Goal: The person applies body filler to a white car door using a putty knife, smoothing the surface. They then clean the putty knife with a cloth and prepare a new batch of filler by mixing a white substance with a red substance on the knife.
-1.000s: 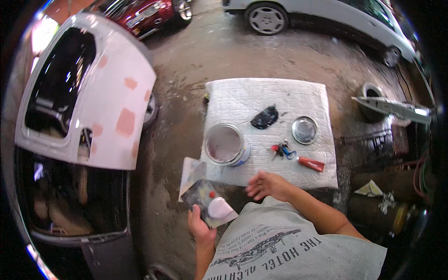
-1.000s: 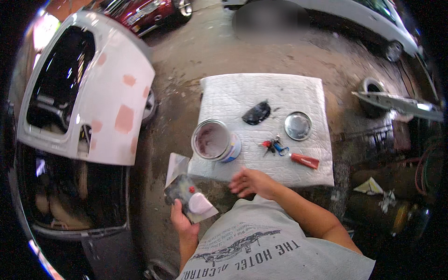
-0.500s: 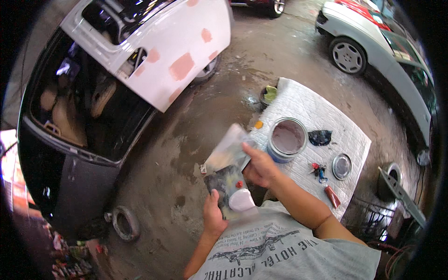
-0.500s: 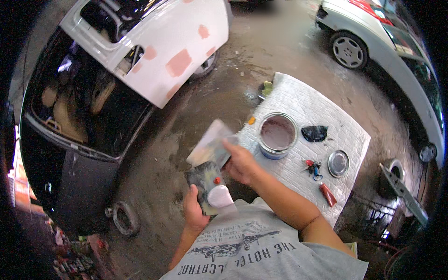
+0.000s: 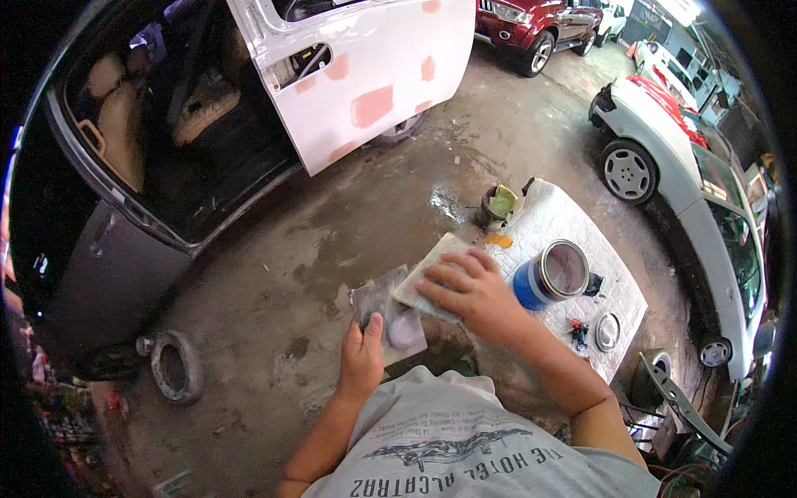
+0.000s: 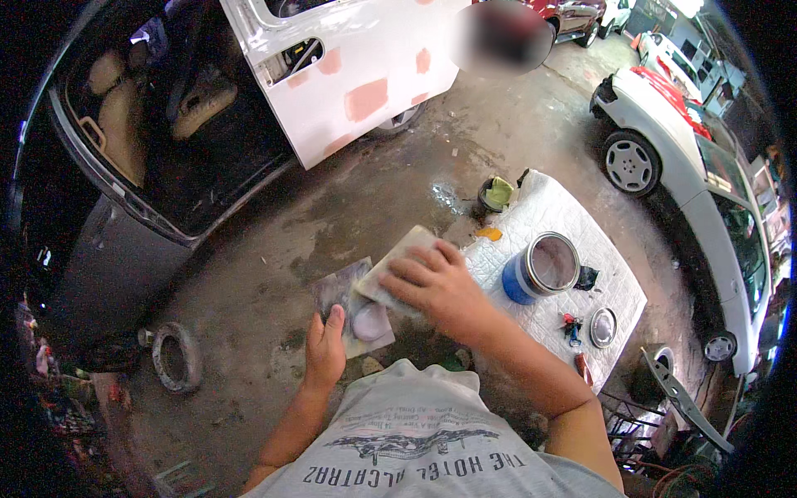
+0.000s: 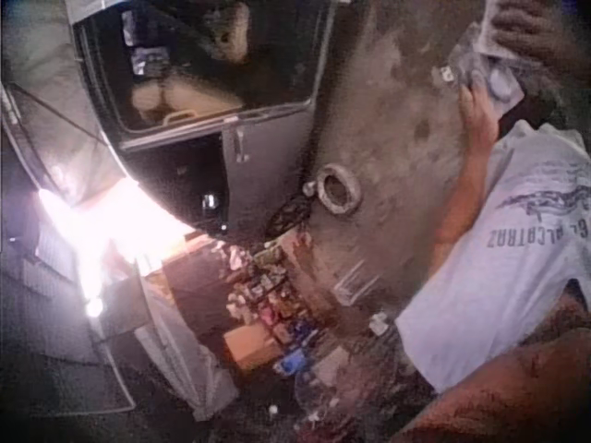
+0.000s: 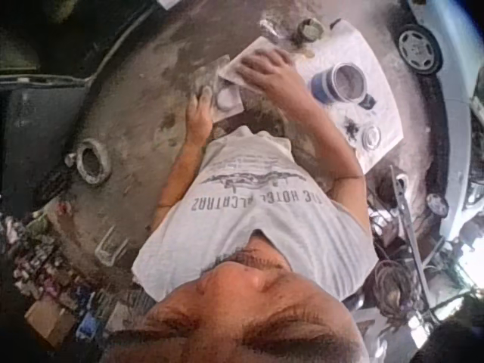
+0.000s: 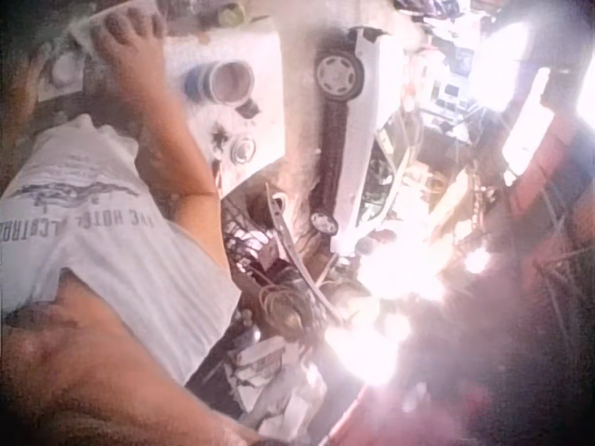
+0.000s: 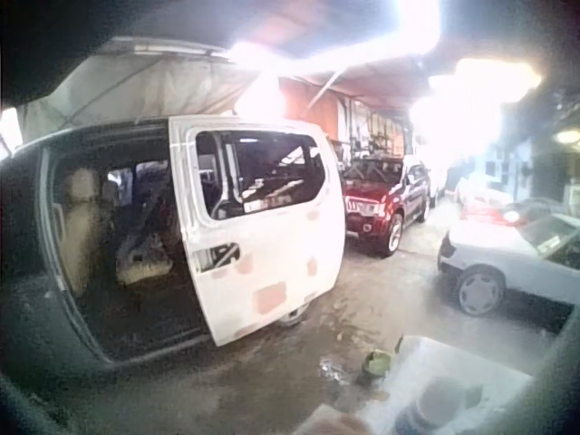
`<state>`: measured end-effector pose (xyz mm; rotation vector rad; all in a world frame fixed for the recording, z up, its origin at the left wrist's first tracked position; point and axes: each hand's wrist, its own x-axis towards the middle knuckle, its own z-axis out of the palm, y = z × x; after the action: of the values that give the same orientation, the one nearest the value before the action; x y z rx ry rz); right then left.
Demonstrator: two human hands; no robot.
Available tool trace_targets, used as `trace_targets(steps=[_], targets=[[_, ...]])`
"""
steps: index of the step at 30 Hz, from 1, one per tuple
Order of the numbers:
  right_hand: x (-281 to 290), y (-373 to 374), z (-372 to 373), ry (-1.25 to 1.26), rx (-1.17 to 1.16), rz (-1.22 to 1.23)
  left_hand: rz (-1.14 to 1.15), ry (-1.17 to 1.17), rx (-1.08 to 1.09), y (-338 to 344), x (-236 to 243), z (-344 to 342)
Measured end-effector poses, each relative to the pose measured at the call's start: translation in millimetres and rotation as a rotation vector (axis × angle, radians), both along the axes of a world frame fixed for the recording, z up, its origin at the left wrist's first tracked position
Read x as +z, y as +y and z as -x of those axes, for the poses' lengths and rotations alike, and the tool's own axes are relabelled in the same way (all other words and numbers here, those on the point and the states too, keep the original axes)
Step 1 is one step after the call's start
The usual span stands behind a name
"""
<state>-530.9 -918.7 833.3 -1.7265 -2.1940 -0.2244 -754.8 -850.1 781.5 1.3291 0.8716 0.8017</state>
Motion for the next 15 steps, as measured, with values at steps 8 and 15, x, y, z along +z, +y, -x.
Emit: trace_targets(steps=[8,15], targets=[[-32.2,14.4,98.8,0.103,0.086,0.099,-0.155,0.122,-0.066,59.1,-8.7,47.9],[-46.6,12.2,132.7,0.079,0.189,0.145,-0.306,0.186,0.0,77.5,2.9,62.5]])
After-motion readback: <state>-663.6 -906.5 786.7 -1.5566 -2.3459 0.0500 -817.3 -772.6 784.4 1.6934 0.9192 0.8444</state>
